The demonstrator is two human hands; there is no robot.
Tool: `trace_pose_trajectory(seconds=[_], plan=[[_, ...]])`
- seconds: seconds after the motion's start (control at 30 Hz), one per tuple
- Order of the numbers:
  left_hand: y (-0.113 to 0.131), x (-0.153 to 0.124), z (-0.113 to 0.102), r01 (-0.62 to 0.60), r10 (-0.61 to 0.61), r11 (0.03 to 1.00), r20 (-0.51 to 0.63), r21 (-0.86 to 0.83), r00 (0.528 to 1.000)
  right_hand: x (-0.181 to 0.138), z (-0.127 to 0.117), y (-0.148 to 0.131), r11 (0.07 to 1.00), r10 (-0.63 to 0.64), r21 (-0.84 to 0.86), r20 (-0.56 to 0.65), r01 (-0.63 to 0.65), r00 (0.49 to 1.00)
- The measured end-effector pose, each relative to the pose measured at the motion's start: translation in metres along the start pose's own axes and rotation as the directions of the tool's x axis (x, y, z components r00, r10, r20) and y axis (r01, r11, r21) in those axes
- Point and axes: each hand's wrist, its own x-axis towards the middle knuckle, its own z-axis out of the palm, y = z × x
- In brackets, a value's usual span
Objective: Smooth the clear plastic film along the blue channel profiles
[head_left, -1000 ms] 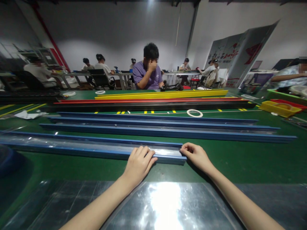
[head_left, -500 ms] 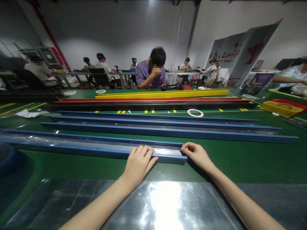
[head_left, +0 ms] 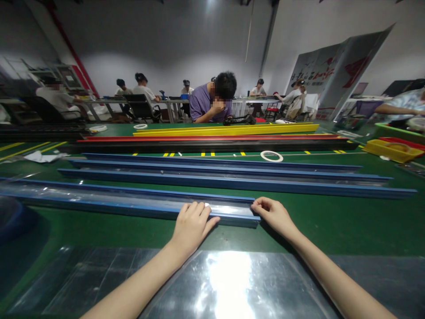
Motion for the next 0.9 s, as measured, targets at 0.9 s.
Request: trace_pose_trajectory(seconds=[0.9], plan=[[-0.0019, 0.0003, 0.0014, -0.002, 0.003, 0.999, 0.014, -0.033, 1.000, -0.0004, -0.0006, -0.0016, 1.000, 0.016, 0.010, -0.002, -0.016, 1.000]])
